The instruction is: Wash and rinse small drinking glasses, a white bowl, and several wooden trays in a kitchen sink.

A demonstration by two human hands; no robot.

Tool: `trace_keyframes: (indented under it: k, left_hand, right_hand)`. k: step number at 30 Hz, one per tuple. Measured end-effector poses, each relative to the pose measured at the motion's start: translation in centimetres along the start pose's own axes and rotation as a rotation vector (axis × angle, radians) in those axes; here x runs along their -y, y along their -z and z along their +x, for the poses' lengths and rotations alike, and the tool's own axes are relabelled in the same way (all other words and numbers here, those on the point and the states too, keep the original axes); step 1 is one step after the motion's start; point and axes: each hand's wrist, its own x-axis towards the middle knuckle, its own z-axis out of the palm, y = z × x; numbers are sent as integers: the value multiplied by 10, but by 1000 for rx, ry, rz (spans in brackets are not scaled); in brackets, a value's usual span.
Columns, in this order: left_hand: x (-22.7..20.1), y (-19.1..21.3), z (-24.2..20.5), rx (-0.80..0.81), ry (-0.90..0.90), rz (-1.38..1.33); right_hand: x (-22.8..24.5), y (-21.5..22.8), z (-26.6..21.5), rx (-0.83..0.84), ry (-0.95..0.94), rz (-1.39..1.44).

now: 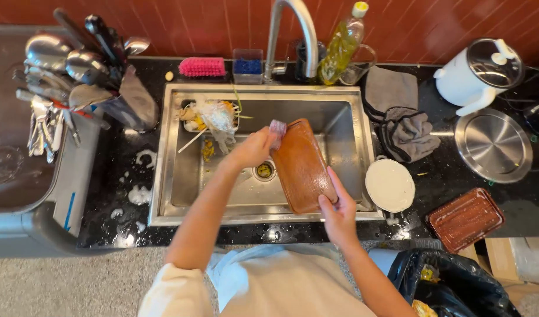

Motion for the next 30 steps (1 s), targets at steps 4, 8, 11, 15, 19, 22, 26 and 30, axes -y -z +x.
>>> trace_keyframes:
  k: [4, 8, 11, 15, 19, 22, 26, 30]
  left_hand:
    - [-21, 14, 2, 191, -264, 18]
    - [-51, 31, 12, 292, -260, 112]
    - [-91, 34, 2, 408, -367, 213]
    - [-106, 9, -11, 424, -621, 339]
    - [-118, 1, -12, 470, -362, 245]
    - [-80, -16, 0, 209, -476, 53]
    - [-13, -65, 1, -200, -24, -72]
    - [-37, -83, -23, -441, 145, -299]
  right_hand:
    - [20, 41, 12, 187, -153, 10]
    - [54, 51, 33, 308, -193, -58]
    - [59, 57, 45, 338, -262, -79]
    - [70, 41, 74, 424, -136, -127]
    - [40, 24, 95, 271, -131, -62]
    - [42, 25, 97, 212, -317, 130]
    - [3, 6, 69, 35, -330, 400]
    - [-56, -22, 41, -113, 156, -200]
